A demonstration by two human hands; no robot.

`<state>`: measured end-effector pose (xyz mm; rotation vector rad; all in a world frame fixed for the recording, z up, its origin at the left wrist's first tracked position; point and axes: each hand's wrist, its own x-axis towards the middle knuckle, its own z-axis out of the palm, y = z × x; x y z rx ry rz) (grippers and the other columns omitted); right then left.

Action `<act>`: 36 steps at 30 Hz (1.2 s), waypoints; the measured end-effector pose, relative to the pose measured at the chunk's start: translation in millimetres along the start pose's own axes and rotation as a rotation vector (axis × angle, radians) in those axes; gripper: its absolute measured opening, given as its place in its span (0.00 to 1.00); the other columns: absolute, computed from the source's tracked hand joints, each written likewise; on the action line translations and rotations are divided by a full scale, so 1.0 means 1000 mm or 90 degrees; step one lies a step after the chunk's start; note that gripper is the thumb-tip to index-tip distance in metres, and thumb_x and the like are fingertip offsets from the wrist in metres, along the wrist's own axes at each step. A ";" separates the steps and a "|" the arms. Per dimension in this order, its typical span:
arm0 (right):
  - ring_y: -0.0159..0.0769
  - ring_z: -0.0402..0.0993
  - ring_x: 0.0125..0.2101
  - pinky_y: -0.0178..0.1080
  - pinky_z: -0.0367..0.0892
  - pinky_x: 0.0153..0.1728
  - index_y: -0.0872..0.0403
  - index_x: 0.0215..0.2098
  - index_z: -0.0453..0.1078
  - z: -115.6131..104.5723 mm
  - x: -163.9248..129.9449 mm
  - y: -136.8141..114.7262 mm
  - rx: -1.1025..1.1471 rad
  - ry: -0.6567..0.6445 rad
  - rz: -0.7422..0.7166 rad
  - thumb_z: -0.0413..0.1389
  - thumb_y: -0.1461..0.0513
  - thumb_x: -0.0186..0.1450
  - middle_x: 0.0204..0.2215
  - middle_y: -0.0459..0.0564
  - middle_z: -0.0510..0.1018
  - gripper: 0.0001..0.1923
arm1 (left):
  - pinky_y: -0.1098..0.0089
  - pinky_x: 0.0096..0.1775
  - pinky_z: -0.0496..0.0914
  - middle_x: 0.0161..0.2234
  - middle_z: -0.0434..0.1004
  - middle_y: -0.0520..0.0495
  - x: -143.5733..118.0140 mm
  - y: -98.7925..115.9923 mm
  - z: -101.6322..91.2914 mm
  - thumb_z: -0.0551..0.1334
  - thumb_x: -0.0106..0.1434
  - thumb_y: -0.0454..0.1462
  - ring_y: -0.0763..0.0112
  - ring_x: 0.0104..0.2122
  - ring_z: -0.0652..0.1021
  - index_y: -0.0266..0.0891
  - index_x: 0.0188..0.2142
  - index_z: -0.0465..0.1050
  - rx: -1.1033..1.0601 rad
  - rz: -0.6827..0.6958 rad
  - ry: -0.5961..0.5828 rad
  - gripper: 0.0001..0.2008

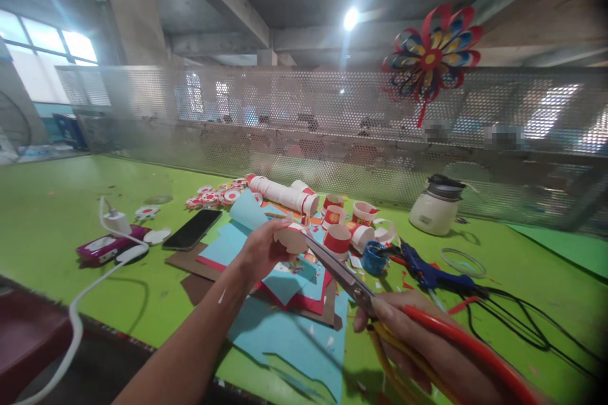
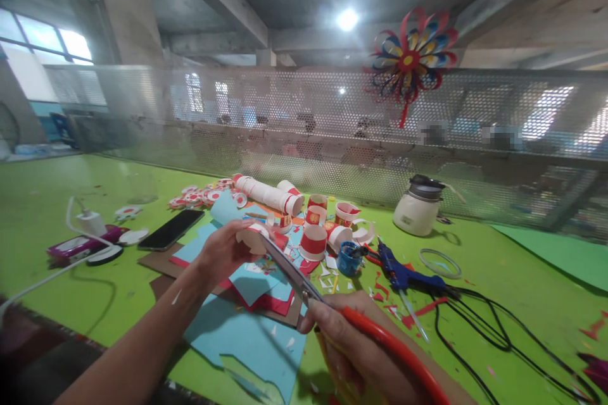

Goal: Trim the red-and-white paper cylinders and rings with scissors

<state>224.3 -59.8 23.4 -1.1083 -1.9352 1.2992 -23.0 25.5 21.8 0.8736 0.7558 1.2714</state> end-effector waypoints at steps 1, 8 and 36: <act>0.24 0.55 0.14 0.28 0.54 0.16 0.53 0.36 0.70 -0.001 -0.001 0.002 0.013 -0.016 -0.001 0.42 0.49 0.68 0.14 0.39 0.60 0.21 | 0.75 0.20 0.63 0.22 0.75 0.46 0.000 0.001 0.000 0.61 0.51 0.39 0.73 0.19 0.72 0.31 0.29 0.72 0.000 0.013 -0.009 0.11; 0.29 0.62 0.18 0.32 0.60 0.20 0.52 0.37 0.71 -0.006 -0.003 -0.009 -0.094 0.095 -0.074 0.48 0.48 0.64 0.16 0.43 0.66 0.19 | 0.73 0.25 0.66 0.26 0.75 0.44 0.000 0.003 -0.001 0.60 0.52 0.40 0.70 0.24 0.74 0.31 0.32 0.73 -0.028 0.026 -0.052 0.13; 0.39 0.73 0.37 0.39 0.67 0.39 0.57 0.46 0.68 0.004 0.024 -0.006 -0.105 0.267 -0.148 0.54 0.63 0.60 0.30 0.48 0.76 0.15 | 0.70 0.39 0.65 0.43 0.73 0.43 -0.020 -0.031 0.031 0.63 0.56 0.35 0.65 0.41 0.72 0.41 0.46 0.72 0.524 0.244 -0.363 0.17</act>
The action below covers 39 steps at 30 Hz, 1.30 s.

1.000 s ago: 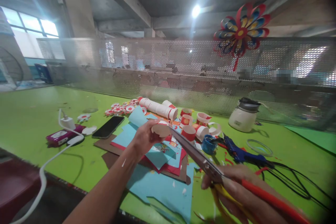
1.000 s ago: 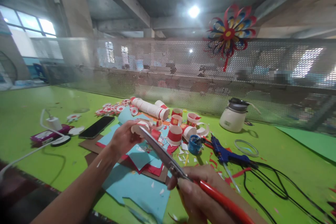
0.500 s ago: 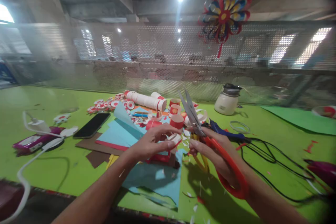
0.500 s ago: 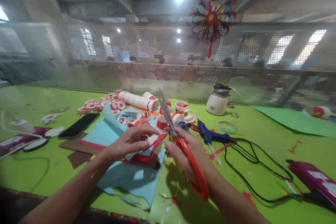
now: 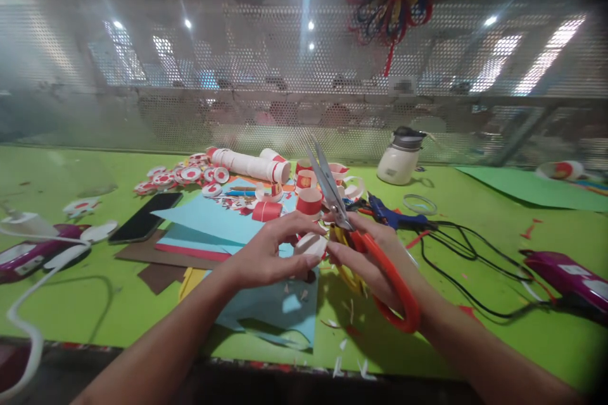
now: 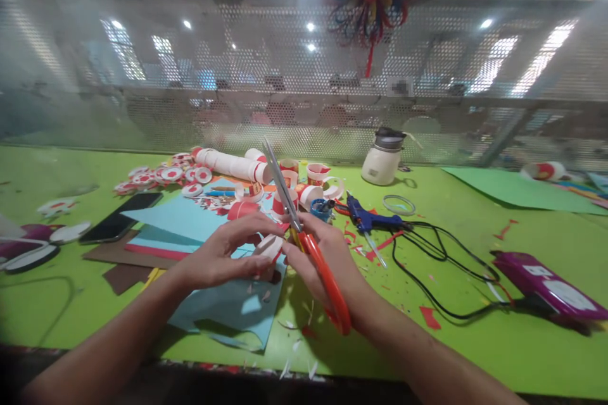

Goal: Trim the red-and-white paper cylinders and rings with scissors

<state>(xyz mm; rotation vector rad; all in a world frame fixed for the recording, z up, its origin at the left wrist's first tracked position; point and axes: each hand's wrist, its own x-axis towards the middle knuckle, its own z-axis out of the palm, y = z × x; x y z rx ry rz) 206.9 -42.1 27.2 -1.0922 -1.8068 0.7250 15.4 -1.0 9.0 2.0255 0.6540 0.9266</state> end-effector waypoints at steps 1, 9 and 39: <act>0.39 0.73 0.38 0.39 0.66 0.40 0.57 0.46 0.68 0.000 0.000 0.000 -0.008 0.009 -0.002 0.54 0.64 0.60 0.32 0.49 0.76 0.15 | 0.69 0.39 0.65 0.43 0.72 0.43 0.000 0.000 0.000 0.63 0.56 0.35 0.64 0.41 0.72 0.41 0.46 0.72 0.010 0.007 0.002 0.17; 0.36 0.73 0.35 0.38 0.68 0.38 0.56 0.45 0.68 0.006 -0.001 0.002 0.071 0.001 0.027 0.54 0.67 0.59 0.31 0.47 0.76 0.15 | 0.65 0.43 0.67 0.45 0.72 0.43 0.002 -0.005 -0.003 0.63 0.55 0.36 0.64 0.44 0.71 0.40 0.48 0.70 0.093 0.087 -0.021 0.19; 0.27 0.61 0.19 0.31 0.60 0.21 0.57 0.42 0.66 -0.003 0.003 0.012 -0.081 0.053 -0.032 0.50 0.65 0.54 0.21 0.42 0.67 0.16 | 0.68 0.35 0.70 0.47 0.71 0.41 0.001 -0.010 -0.016 0.63 0.56 0.36 0.65 0.38 0.75 0.41 0.47 0.72 -0.276 -0.004 0.043 0.17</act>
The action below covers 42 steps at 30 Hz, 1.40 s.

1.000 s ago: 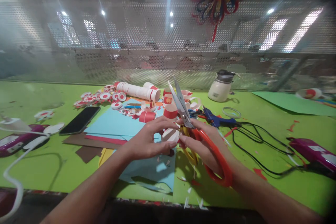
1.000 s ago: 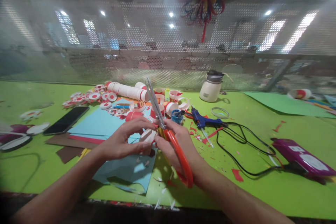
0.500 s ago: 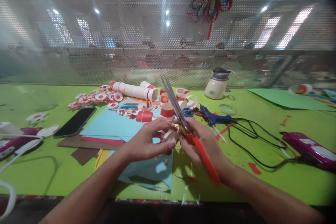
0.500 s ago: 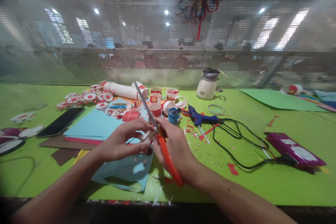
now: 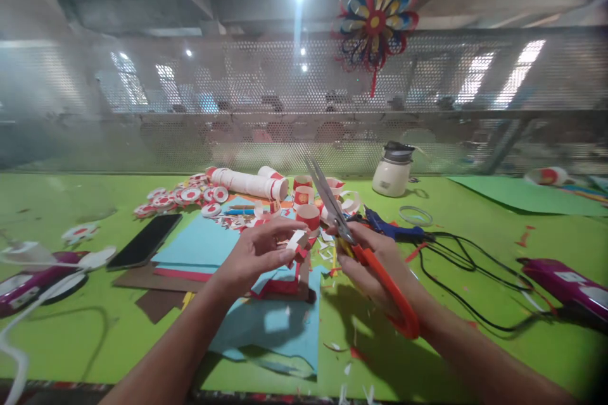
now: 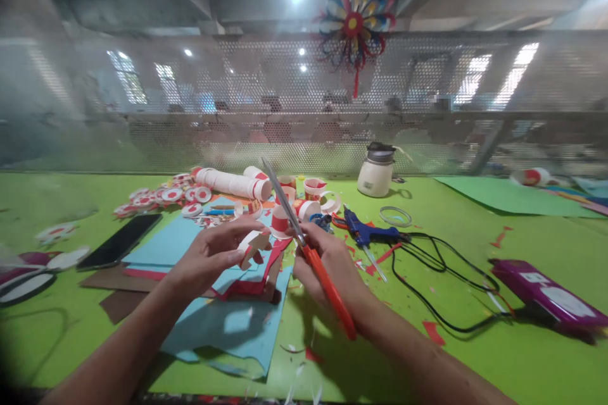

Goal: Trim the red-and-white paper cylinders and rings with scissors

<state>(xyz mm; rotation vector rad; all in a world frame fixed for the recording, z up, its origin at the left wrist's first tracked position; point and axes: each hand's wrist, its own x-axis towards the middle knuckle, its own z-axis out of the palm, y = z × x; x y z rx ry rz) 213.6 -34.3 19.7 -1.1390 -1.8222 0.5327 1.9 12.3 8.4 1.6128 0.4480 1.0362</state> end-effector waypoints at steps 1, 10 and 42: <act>0.28 0.62 0.19 0.31 0.60 0.21 0.56 0.42 0.67 -0.001 0.001 0.000 0.018 -0.020 0.006 0.50 0.65 0.54 0.21 0.42 0.68 0.17 | 0.68 0.34 0.70 0.47 0.72 0.41 -0.001 0.001 -0.002 0.63 0.56 0.36 0.66 0.36 0.75 0.41 0.47 0.72 -0.009 0.002 0.015 0.18; 0.31 0.66 0.25 0.34 0.63 0.26 0.54 0.38 0.65 -0.006 -0.002 -0.013 -0.065 -0.116 -0.028 0.49 0.59 0.62 0.25 0.45 0.71 0.09 | 0.61 0.46 0.68 0.44 0.74 0.41 -0.001 0.011 -0.010 0.64 0.54 0.34 0.60 0.44 0.74 0.40 0.51 0.69 -0.105 0.075 0.134 0.23; 0.43 0.74 0.29 0.44 0.72 0.26 0.56 0.47 0.68 0.013 -0.017 0.000 -0.461 0.034 -0.176 0.50 0.54 0.64 0.32 0.56 0.74 0.18 | 0.62 0.51 0.69 0.55 0.64 0.42 0.005 0.001 -0.006 0.62 0.57 0.34 0.62 0.52 0.68 0.41 0.53 0.63 0.303 0.247 0.404 0.24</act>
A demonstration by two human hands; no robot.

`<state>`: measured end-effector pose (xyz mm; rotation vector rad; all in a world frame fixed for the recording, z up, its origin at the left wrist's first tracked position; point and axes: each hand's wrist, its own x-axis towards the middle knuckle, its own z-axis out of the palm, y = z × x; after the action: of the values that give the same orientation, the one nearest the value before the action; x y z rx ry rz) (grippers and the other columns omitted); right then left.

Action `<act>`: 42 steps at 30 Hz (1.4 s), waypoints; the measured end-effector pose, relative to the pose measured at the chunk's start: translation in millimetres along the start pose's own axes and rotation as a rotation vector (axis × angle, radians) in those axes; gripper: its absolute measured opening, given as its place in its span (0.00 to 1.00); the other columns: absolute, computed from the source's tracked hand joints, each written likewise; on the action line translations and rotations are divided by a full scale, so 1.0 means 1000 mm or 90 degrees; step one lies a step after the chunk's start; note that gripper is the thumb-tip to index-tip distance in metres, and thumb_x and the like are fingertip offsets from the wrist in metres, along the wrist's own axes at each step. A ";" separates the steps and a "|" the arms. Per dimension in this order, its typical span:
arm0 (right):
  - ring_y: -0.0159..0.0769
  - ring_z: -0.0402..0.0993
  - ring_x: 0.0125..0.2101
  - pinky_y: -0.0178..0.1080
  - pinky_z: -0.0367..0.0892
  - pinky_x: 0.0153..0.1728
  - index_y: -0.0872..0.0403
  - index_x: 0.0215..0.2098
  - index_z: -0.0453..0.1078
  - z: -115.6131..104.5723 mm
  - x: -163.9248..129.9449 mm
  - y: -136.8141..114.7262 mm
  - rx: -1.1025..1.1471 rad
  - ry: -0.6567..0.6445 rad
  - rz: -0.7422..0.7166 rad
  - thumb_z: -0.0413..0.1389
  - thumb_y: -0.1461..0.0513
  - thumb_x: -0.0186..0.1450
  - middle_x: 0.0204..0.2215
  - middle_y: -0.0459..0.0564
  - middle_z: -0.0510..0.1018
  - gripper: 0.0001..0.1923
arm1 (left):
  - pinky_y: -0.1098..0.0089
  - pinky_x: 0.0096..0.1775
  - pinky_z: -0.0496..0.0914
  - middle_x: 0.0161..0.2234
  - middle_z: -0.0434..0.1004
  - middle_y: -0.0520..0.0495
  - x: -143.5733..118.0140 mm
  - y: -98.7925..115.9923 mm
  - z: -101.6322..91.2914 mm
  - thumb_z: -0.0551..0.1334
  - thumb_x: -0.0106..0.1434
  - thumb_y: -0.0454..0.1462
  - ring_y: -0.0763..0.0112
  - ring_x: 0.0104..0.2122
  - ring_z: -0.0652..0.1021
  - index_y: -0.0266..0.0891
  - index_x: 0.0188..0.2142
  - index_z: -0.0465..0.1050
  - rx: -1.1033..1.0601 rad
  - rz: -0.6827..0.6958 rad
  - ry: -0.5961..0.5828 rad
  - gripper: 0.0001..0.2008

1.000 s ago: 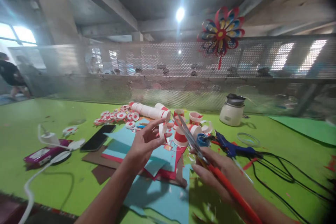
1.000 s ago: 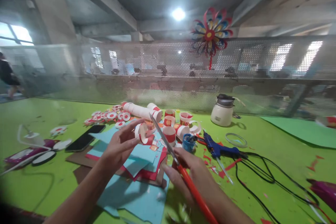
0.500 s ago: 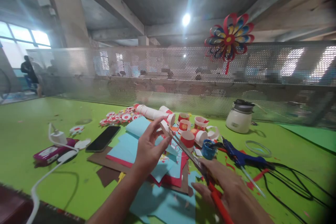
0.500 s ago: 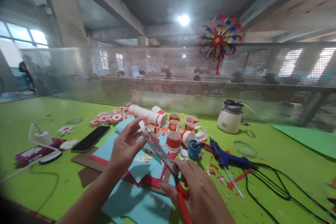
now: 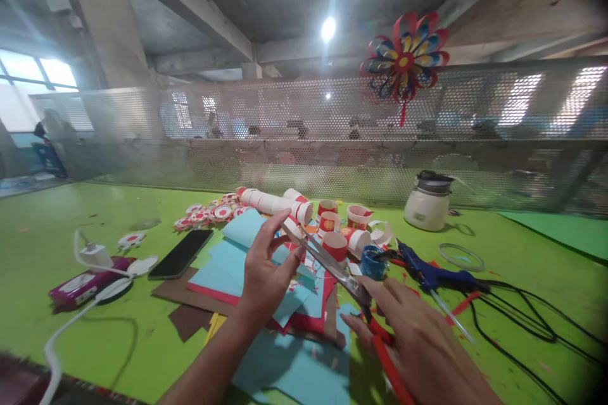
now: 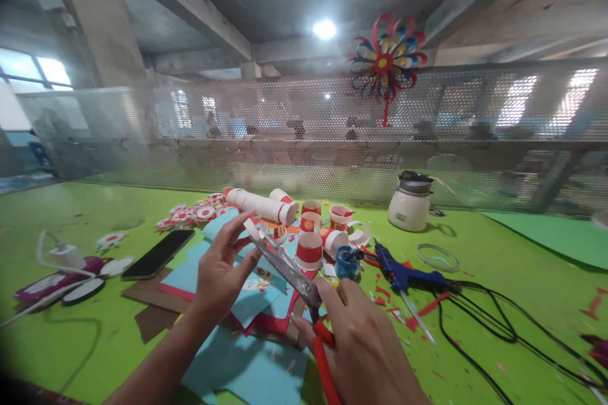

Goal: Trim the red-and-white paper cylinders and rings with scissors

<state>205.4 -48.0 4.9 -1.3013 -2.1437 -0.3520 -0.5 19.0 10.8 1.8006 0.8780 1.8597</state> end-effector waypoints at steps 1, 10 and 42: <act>0.43 0.74 0.29 0.44 0.72 0.26 0.56 0.47 0.67 0.000 0.000 0.000 -0.007 0.005 0.000 0.50 0.54 0.64 0.32 0.56 0.74 0.18 | 0.62 0.50 0.69 0.55 0.64 0.43 0.000 0.000 0.000 0.62 0.57 0.34 0.62 0.52 0.68 0.41 0.53 0.63 0.016 0.004 0.002 0.24; 0.43 0.73 0.28 0.44 0.71 0.26 0.56 0.46 0.69 0.000 -0.002 0.002 -0.047 0.003 -0.004 0.48 0.53 0.65 0.31 0.56 0.73 0.18 | 0.63 0.48 0.71 0.55 0.63 0.42 -0.001 -0.003 0.000 0.61 0.57 0.33 0.63 0.50 0.70 0.42 0.54 0.62 0.051 0.017 0.001 0.25; 0.41 0.71 0.24 0.40 0.64 0.23 0.56 0.47 0.70 -0.001 0.001 0.004 -0.090 -0.067 0.003 0.52 0.67 0.57 0.27 0.53 0.72 0.19 | 0.68 0.44 0.73 0.51 0.65 0.44 -0.003 -0.009 0.001 0.60 0.56 0.32 0.66 0.48 0.71 0.42 0.51 0.65 0.078 -0.023 -0.025 0.22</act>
<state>209.0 -45.9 5.4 -1.4328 -2.2364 -0.4494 -0.3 23.8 2.2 1.8752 1.0230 1.7766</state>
